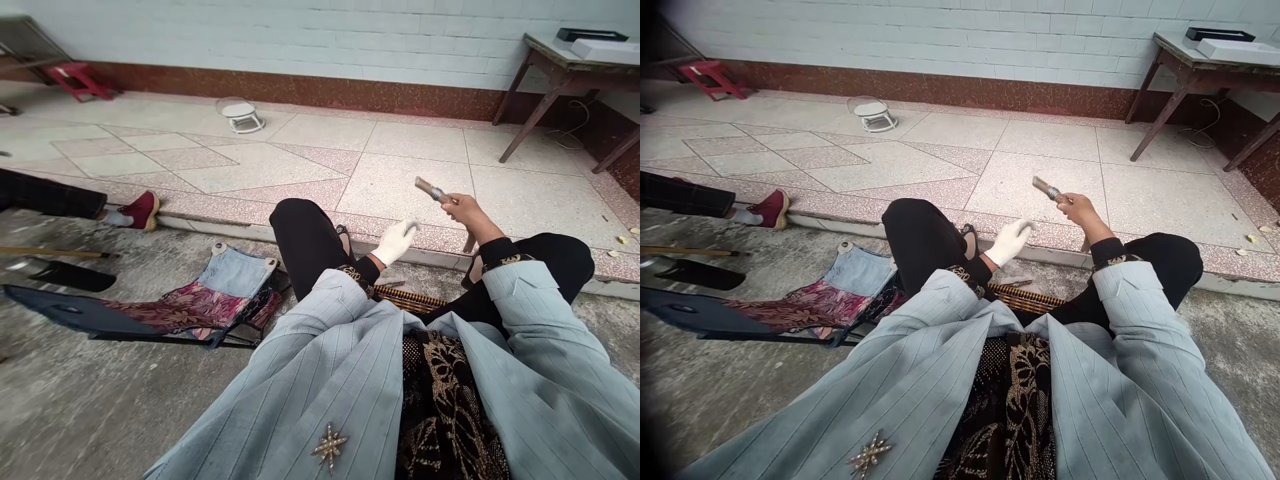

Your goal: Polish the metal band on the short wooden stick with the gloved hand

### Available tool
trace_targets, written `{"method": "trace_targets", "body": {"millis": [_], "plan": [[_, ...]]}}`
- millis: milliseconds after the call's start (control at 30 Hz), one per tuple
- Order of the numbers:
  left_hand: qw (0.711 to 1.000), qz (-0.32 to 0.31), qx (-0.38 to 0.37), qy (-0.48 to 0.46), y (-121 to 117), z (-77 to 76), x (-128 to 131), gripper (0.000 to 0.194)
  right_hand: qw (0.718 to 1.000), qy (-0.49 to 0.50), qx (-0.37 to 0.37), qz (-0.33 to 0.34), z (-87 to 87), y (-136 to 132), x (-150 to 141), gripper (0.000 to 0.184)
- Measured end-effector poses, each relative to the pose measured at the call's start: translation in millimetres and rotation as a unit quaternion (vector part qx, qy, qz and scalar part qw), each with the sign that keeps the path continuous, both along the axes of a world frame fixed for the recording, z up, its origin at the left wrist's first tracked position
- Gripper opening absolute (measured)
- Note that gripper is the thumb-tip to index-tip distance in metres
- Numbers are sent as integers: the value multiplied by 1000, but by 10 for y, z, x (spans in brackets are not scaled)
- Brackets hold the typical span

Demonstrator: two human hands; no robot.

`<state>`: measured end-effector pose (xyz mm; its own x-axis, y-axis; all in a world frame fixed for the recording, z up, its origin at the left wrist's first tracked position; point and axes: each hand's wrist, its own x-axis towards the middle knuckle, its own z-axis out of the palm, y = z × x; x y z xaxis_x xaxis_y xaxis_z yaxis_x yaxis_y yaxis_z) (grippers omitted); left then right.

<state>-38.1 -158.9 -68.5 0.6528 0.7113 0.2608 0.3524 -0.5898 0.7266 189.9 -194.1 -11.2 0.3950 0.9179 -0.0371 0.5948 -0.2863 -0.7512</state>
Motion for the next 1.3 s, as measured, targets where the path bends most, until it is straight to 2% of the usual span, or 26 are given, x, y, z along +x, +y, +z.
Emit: {"method": "trace_targets", "body": {"millis": [100, 167, 233, 300, 367, 433, 500, 600, 667, 767, 933, 1000, 1067, 1133, 1200, 1233, 1300], "plan": [[980, 12, 147, 131, -19, 121, -82, 34, 975, -185, -100, 76, -31, -12, -15, 39], [968, 20, 180, 173, -7, 196, -129, 36, 947, -217, -185, 148, -44, -26, -35, 39], [968, 22, 175, 177, 31, 246, -160, 36, 919, -163, -264, 245, -45, -45, -49, 42], [978, 17, 143, 152, 86, 263, -168, 33, 877, -69, -312, 358, -21, -73, -55, 47], [990, 5, 87, 110, 147, 247, -154, 30, 846, 16, -299, 441, 44, -115, -53, 53], [998, -29, -8, 56, 195, 205, -125, 25, 841, 72, -257, 471, 147, -171, -49, 58], [986, -76, -146, -16, 212, 148, -93, 21, 851, 112, -223, 462, 255, -233, -47, 62], [932, -116, -324, -115, 168, 55, -68, 24, 874, 173, -175, 420, 331, -287, -49, 61], [905, -141, -377, -138, 119, -8, -65, 30, 896, 218, -115, 369, 299, -272, -44, 57], [890, -152, -398, -160, 82, -99, -50, 31, 928, 271, -37, 254, 185, -191, -14, 45], [907, -38, -365, -208, 113, -165, -1, 22, 960, 268, 4, 81, 69, -72, 50, 33], [934, -13, -309, -179, 105, -123, -4, 20, 975, 219, 0, 34, 57, -50, 63, 35], [965, -28, -226, -127, 77, -42, -25, 21, 993, 117, -17, 6, 51, -38, 59, 38], [986, -44, -142, -78, 44, 58, -57, 24, 998, -40, -55, 8, 43, -34, 30, 41], [995, -44, -79, -38, 27, 154, -95, 26, 974, -175, -130, 59, 28, -39, -26, 41], [997, -44, -54, -23, 29, 191, -114, 26, 958, -209, -172, 92, 16, -45, -58, 40], [998, -57, -26, -3, 59, 233, -147, 26, 931, -211, -252, 159, -7, -69, -117, 36]]}}
